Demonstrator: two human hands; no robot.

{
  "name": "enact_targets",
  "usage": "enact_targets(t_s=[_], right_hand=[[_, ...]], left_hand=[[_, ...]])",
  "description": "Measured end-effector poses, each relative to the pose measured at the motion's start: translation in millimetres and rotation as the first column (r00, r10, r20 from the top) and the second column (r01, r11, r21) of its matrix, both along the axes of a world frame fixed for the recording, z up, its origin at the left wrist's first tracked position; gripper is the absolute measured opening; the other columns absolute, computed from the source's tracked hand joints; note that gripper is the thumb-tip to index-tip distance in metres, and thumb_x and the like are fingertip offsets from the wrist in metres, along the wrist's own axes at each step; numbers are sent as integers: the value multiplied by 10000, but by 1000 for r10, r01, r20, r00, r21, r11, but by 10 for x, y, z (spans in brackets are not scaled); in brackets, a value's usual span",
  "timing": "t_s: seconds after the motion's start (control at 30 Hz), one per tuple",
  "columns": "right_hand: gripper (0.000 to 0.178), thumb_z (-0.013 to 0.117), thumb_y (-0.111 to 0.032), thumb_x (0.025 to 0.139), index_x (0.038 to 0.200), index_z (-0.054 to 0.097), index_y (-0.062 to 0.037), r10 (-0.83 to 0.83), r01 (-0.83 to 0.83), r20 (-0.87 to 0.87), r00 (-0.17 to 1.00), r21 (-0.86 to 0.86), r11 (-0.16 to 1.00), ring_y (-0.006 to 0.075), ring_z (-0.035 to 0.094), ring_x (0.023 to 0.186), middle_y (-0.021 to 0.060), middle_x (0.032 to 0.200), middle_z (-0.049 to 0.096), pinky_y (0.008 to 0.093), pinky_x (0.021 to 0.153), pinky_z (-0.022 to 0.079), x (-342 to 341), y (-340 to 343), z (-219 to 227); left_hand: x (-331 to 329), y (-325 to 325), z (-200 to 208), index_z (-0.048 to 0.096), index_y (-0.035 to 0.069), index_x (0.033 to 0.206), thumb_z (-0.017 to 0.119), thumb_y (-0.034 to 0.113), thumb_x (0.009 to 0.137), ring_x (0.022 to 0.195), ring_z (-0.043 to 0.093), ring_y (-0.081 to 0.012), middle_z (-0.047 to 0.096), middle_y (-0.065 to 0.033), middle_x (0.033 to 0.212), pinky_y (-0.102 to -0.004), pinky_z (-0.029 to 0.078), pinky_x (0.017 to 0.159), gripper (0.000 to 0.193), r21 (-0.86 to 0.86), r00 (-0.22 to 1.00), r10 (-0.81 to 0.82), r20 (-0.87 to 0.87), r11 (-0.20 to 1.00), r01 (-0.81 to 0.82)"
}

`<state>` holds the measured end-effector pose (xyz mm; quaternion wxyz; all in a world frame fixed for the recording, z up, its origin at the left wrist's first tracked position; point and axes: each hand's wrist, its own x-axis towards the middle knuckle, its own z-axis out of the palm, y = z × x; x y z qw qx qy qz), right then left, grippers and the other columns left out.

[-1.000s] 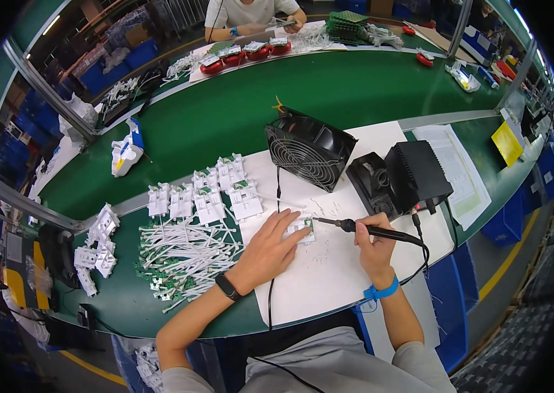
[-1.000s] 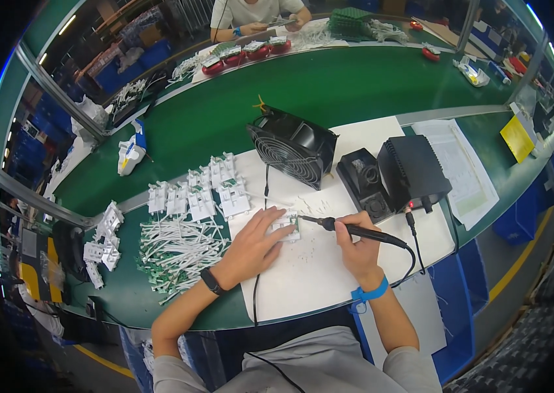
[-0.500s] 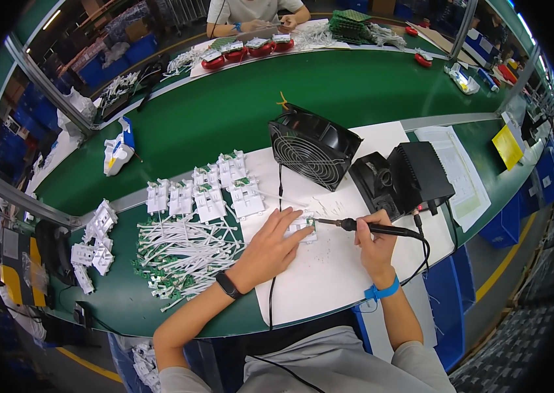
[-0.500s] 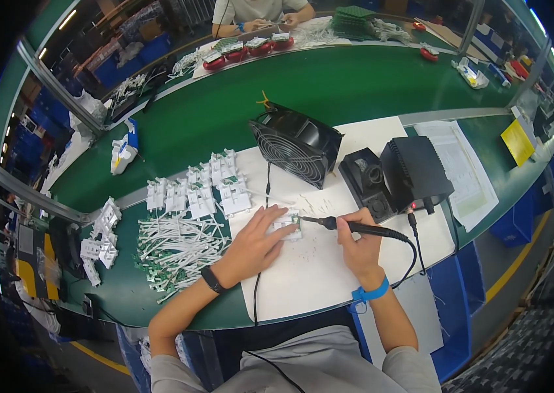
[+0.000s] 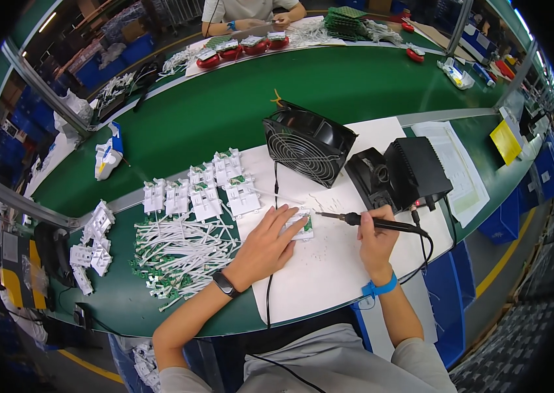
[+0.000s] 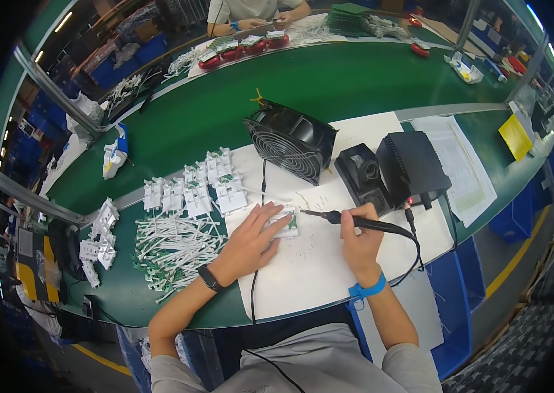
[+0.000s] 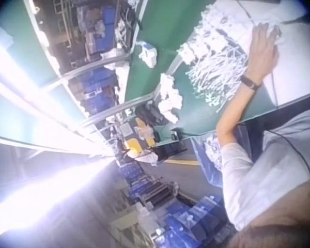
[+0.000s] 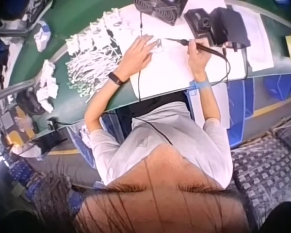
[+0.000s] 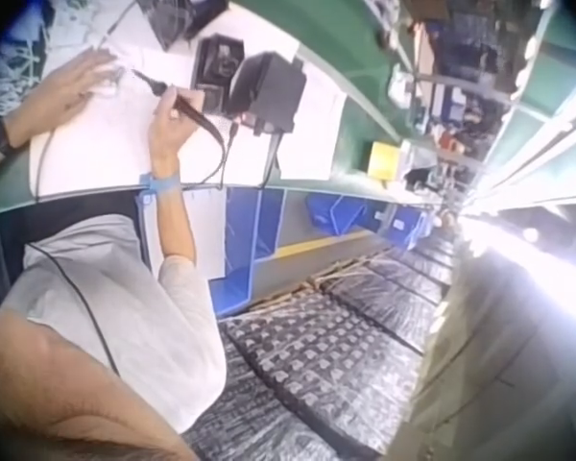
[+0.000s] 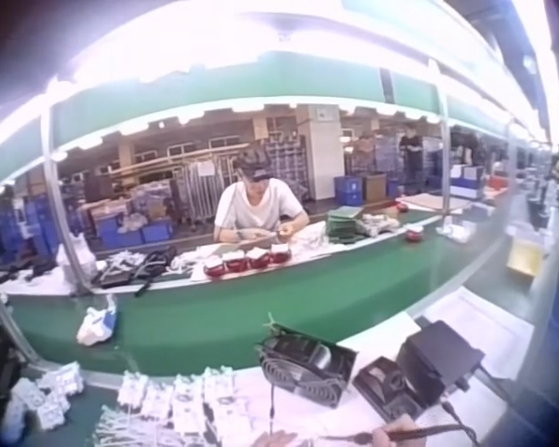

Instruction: Soldering wires onto small circuit boards within plastic housings at a factory workstation.

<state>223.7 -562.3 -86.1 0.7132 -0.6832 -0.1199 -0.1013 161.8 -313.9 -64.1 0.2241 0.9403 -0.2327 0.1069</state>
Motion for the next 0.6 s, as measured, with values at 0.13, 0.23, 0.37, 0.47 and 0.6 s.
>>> enact_targets(t_s=[0.13, 0.23, 0.37, 0.47, 0.6], right_hand=[[133, 642, -30, 996, 904, 546, -30, -26, 28, -29, 999, 89, 996, 38, 497, 586, 13, 762, 562, 207, 536, 386, -15, -18, 11], [141, 646, -34, 988, 884, 551, -31, 34, -33, -41, 999, 25, 999, 39, 494, 623, 5, 763, 557, 209, 565, 387, -15, -43, -43], [144, 657, -44, 977, 877, 554, -36, 12, -12, 7, 1000, -40, 999, 44, 491, 668, 3, 766, 556, 216, 600, 396, -9, -86, -113], [147, 670, -60, 973, 882, 556, -40, 17, -17, -9, 1000, 10, 1000, 49, 488, 695, 5, 768, 561, 222, 625, 399, -42, -78, -50], [153, 683, -74, 969, 885, 560, -39, 55, -55, 3, 999, 24, 998, 44, 484, 664, 5, 751, 571, 209, 586, 380, -58, -66, -38]], left_hand=[[5, 8, 7, 529, 74, 1451, 661, 56, 884, 1375, 470, -388, 499, -182, 1458, -489, 353, 1203, 583, 8, 1000, -6, -3, 1000, 6], [11, -2, 29, 520, 70, 1457, 667, 47, 881, 1378, 466, -392, 496, -186, 1461, -490, 350, 1204, 595, 17, 1000, -9, -5, 1000, 9], [11, -5, 50, 517, 65, 1456, 671, 33, 877, 1386, 460, -394, 494, -189, 1464, -491, 343, 1209, 600, 24, 1000, -7, -22, 1000, 7], [16, 4, 60, 533, 51, 1426, 672, 47, 886, 1397, 443, -372, 498, -183, 1454, -474, 348, 1209, 558, 58, 1000, -8, -23, 998, 9], [13, -9, 74, 535, 58, 1424, 676, 44, 883, 1405, 439, -363, 501, -172, 1456, -469, 347, 1211, 559, 58, 999, -7, -44, 998, 9]])
